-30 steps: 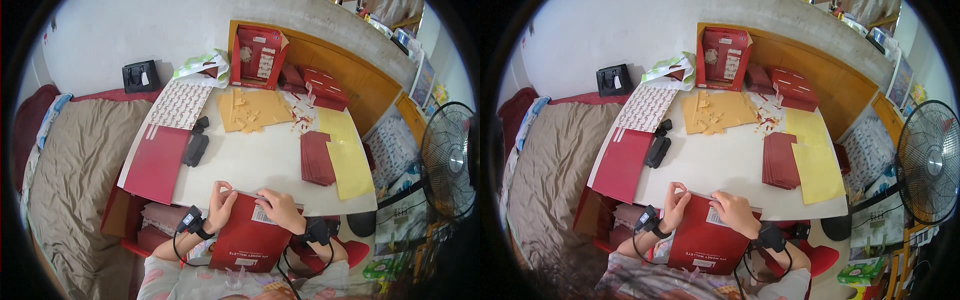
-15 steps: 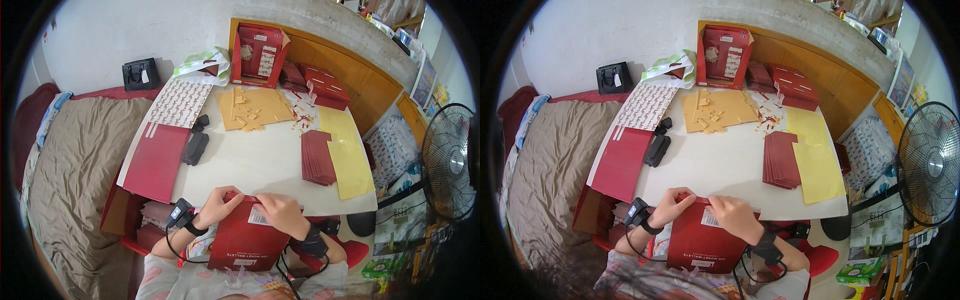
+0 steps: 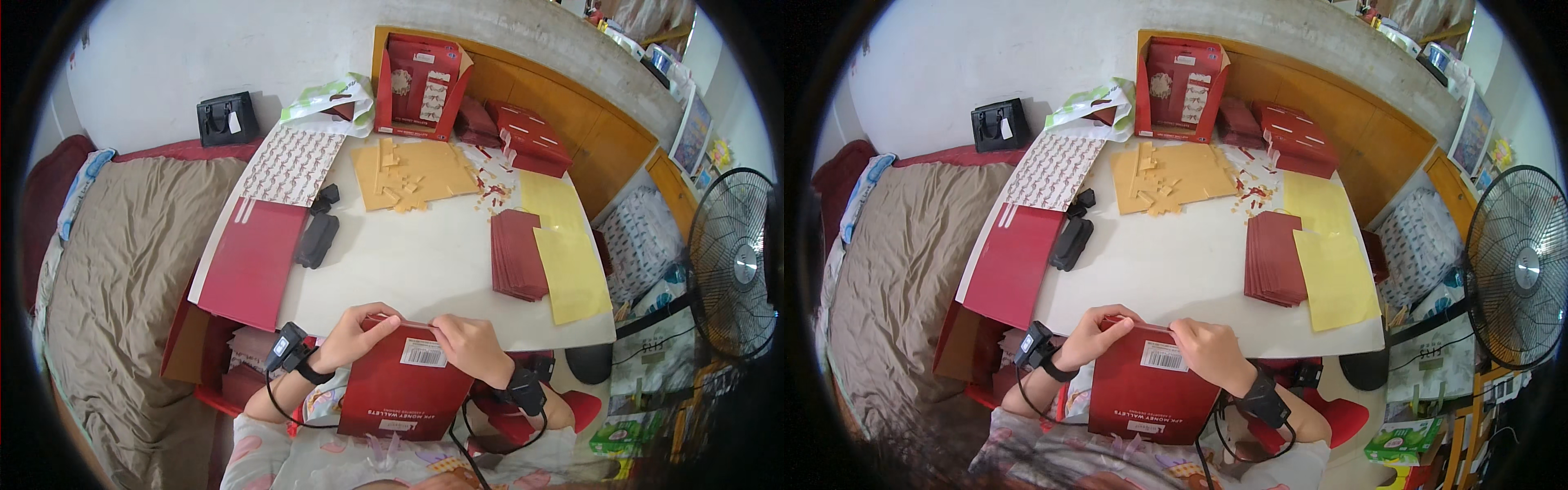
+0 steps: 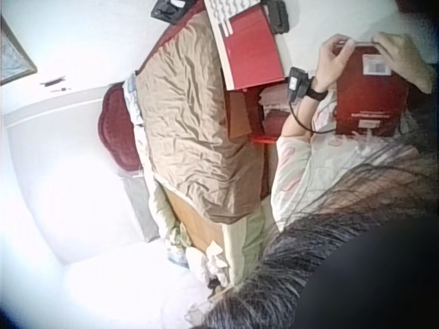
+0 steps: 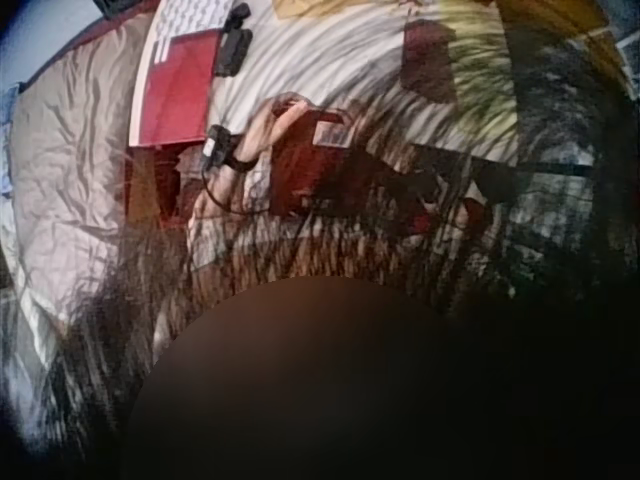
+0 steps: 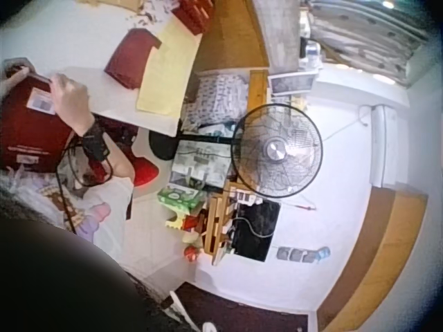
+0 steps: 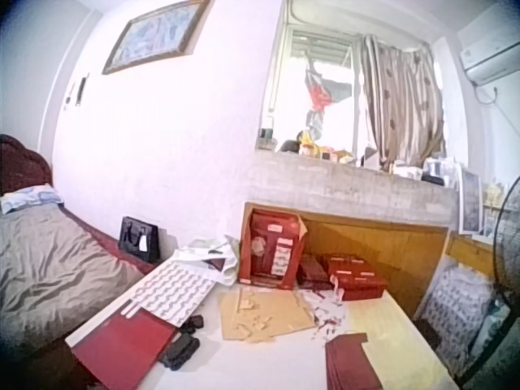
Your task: Assembling red paper gift boxes and applying adhesive backing or stickers.
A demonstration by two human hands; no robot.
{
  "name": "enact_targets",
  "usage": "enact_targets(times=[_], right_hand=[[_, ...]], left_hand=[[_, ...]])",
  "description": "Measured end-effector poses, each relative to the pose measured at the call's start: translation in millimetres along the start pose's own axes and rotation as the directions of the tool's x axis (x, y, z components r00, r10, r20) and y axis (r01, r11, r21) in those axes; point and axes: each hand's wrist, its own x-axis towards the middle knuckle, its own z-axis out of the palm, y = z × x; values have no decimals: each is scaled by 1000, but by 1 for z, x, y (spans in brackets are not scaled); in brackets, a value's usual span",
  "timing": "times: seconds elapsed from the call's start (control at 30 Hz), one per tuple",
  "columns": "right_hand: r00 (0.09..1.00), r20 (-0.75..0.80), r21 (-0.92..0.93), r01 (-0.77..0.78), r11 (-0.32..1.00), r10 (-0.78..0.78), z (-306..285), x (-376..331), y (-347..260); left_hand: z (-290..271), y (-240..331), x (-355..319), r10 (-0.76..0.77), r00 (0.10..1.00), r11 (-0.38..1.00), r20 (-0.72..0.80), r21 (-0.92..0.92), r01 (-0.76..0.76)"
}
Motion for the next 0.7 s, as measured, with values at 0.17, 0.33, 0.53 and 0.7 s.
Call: enact_targets(times=[0.17, 0.33, 0.53, 0.7], right_hand=[[998, 46, -131, 43, 991, -37, 1, -3, -4], [991, 12, -276, 131, 952, -132, 3, -2, -7], [999, -22, -22, 33, 999, -33, 2, -2, -8], [987, 111, 185, -138, 973, 119, -6, 12, -6]], left_hand=[[-6, 2, 3, -195, 981, 980, 12, -34, 195], [-4, 4, 3, -195, 981, 981, 9, -12, 195], [-3, 5, 0, -164, 986, 984, 23, -64, 165], [-4, 8, -1, -192, 981, 981, 10, -20, 193]])
